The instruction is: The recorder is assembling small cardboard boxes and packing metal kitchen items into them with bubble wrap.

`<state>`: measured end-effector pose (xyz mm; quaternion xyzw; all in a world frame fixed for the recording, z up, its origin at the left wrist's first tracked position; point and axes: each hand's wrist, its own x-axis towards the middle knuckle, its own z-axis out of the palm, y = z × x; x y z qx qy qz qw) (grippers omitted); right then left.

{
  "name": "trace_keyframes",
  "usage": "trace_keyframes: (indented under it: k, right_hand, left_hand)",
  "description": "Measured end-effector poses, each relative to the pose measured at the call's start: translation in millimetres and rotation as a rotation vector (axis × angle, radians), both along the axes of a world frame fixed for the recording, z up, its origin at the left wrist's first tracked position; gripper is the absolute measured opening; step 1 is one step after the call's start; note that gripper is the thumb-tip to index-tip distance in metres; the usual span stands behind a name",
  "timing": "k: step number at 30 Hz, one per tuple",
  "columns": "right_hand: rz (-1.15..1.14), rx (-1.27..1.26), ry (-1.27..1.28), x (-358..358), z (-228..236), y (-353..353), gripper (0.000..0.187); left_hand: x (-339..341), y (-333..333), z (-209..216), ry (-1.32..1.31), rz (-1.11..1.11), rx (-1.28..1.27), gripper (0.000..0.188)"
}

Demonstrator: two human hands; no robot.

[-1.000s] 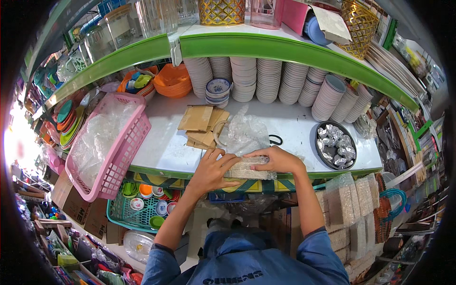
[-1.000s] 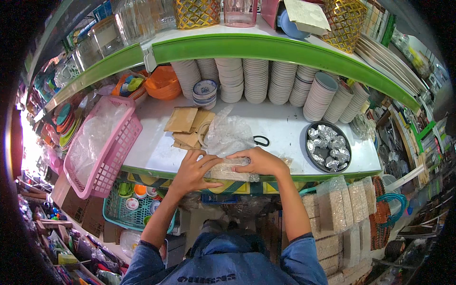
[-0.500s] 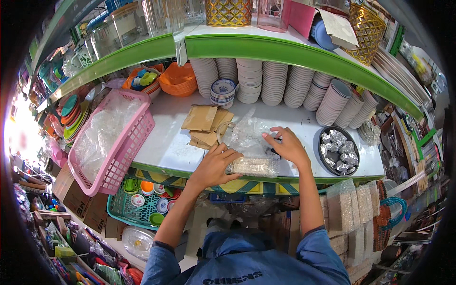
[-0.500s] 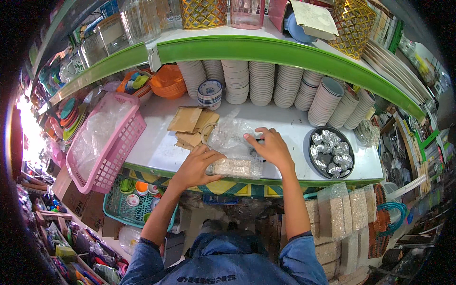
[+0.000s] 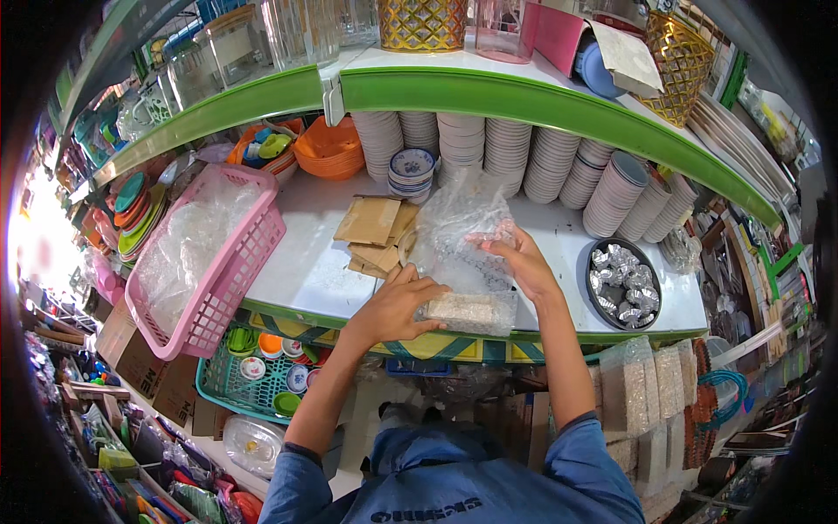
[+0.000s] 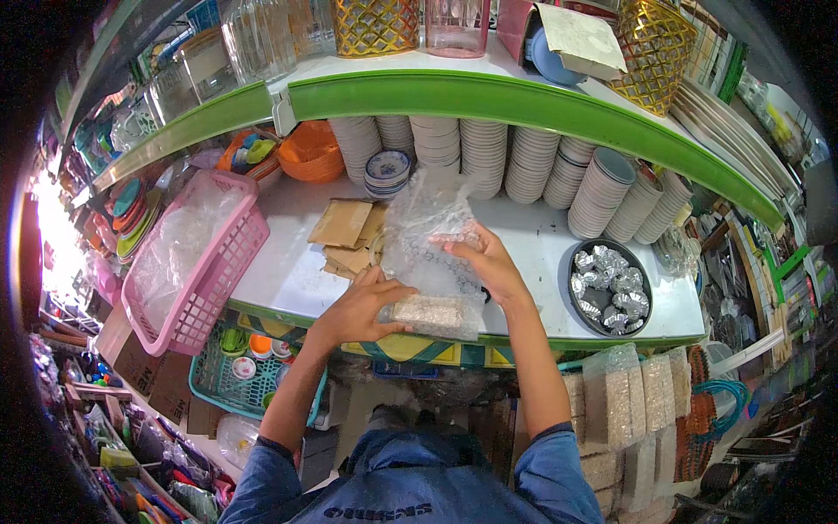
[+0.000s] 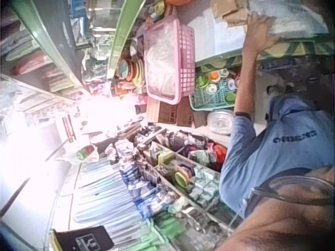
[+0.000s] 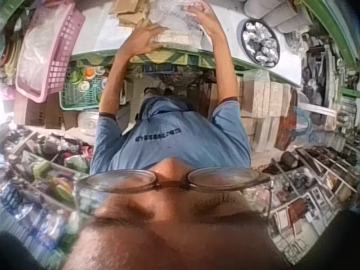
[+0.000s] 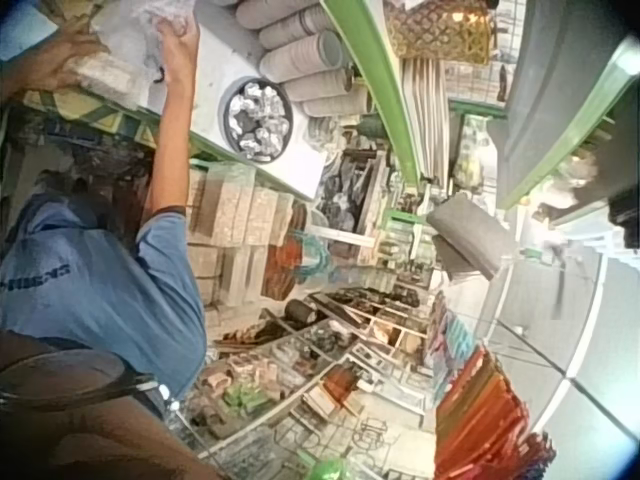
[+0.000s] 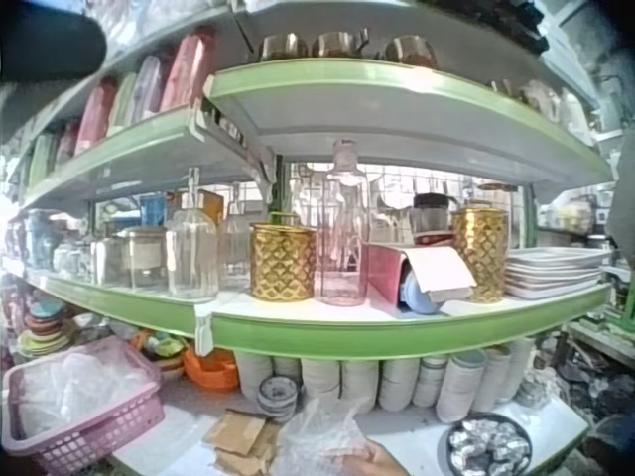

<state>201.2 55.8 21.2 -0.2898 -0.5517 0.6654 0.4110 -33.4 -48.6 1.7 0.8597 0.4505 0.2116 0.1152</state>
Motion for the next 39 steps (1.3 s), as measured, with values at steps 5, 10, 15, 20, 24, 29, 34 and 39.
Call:
trace_keyframes:
  k: [5,10,15,20,24,29,34,39]
  right_hand:
    - [-0.043,0.032,-0.052,-5,-3,-1,0.039]
    - [-0.093,0.071,-0.159,-2,-4,0,0.038]
    - [-0.108,0.149,-0.171,4,12,-2,0.037]
    - [-0.104,0.259,-0.194,-2,25,-11,0.038]
    - [-0.09,0.314,-0.171,5,19,-8,0.034]
    - [-0.095,0.32,-0.144,11,20,-13,0.026]
    - [-0.108,0.385,-0.222,13,25,-25,0.024]
    - [-0.081,0.468,-0.233,15,26,-37,0.017]
  left_hand:
    - [7,1,-1,0.05,-0.014,0.013,0.059]
    - [11,1,-5,-0.032,0.103,-0.074,0.056]
    - [14,0,11,-0.015,0.052,-0.141,0.05]
    - [10,2,-4,-0.056,0.026,0.004,0.045]
    - [12,1,0,-0.037,0.086,0.054,0.043]
    - [15,5,6,0.034,0.123,0.001,0.044]
    - [18,13,0,0.018,0.204,0.049,0.043]
    - [17,18,-29,-0.082,0.322,0.085,0.045]
